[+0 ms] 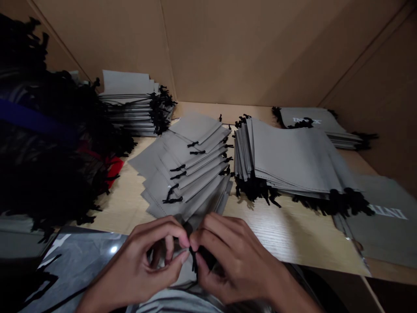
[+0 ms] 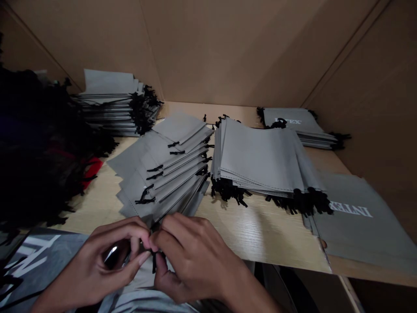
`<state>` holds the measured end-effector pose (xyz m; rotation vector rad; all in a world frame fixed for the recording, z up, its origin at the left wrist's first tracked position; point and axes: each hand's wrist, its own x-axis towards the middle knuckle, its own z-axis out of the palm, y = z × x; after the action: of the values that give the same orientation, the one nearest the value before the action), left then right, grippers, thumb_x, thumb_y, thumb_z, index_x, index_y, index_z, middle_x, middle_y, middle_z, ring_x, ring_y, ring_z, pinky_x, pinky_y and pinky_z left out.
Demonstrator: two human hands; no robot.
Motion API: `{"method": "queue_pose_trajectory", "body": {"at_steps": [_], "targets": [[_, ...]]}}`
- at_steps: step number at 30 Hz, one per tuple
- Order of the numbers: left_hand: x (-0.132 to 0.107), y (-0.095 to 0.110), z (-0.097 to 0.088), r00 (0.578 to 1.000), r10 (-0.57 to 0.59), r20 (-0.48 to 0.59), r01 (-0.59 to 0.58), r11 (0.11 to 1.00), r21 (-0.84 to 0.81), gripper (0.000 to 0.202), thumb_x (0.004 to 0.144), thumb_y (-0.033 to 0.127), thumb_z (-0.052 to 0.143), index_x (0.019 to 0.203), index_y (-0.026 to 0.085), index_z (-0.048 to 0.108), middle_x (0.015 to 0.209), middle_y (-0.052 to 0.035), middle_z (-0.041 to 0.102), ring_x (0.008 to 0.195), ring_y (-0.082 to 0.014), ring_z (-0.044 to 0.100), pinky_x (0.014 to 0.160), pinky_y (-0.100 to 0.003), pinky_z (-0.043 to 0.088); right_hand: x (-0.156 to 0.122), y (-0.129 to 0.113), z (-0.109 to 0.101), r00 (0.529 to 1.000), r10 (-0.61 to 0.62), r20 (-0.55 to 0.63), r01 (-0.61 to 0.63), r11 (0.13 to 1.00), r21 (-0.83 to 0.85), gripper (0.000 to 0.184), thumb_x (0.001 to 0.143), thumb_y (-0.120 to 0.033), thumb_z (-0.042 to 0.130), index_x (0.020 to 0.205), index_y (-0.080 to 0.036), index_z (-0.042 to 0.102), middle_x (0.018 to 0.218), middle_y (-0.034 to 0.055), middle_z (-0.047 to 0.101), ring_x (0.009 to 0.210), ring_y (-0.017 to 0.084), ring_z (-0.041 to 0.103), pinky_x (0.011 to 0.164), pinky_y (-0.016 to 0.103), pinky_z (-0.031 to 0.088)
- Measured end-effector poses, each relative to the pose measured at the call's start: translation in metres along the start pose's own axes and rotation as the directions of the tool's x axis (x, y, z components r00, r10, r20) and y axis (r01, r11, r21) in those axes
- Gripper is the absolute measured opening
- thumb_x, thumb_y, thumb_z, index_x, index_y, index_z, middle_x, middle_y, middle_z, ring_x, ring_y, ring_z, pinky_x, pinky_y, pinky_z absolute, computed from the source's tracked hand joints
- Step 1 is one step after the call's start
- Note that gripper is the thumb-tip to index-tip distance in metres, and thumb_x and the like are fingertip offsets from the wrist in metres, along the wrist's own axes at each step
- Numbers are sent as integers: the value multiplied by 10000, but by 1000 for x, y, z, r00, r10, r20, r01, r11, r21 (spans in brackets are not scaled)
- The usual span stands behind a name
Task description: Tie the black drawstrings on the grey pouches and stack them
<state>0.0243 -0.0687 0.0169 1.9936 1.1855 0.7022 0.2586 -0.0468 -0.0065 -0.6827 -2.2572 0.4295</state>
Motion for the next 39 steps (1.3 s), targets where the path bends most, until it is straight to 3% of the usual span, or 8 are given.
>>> {"method": "queue_pose_trajectory", "body": {"at_steps": [6, 19, 29, 39], "targets": [[1, 2, -2, 997, -51, 52, 50, 999, 7, 178, 944, 92, 645, 954, 266, 682, 794, 42, 649, 661, -134, 650, 587, -209, 511, 1, -1, -1, 1000, -20, 5, 20, 999, -35, 149, 958, -151, 515, 996, -158, 659, 856, 23, 605, 732, 175, 546, 533, 346, 395], [3, 2, -3, 998, -16, 58, 16, 1000, 7, 171, 948, 109, 653, 972, 274, 689, 771, 49, 632, 673, -143, 668, 640, -226, 537, 0, -1, -3, 1000, -5, 22, 6, 1000, -15, 154, 935, -147, 537, 1002, -147, 676, 874, 21, 603, 753, 175, 564, 557, 346, 405], [0, -3, 1, 993, -59, 105, 59, 998, 1, 199, 910, 71, 639, 970, 260, 660, 808, 47, 627, 638, -122, 601, 582, -208, 489, -1, 0, -1, 999, 0, 47, 1, 1000, -19, 150, 961, -158, 530, 1032, -160, 663, 880, 15, 603, 728, 170, 552, 549, 344, 413], [1, -1, 9, 995, -81, 54, 83, 996, -33, 194, 870, 69, 631, 949, 246, 654, 759, 61, 583, 574, -107, 542, 512, -191, 443, -1, -1, 7, 1000, -10, -6, 10, 998, -55, 155, 946, -160, 503, 1023, -177, 637, 860, 13, 606, 712, 171, 574, 552, 339, 430]]}}
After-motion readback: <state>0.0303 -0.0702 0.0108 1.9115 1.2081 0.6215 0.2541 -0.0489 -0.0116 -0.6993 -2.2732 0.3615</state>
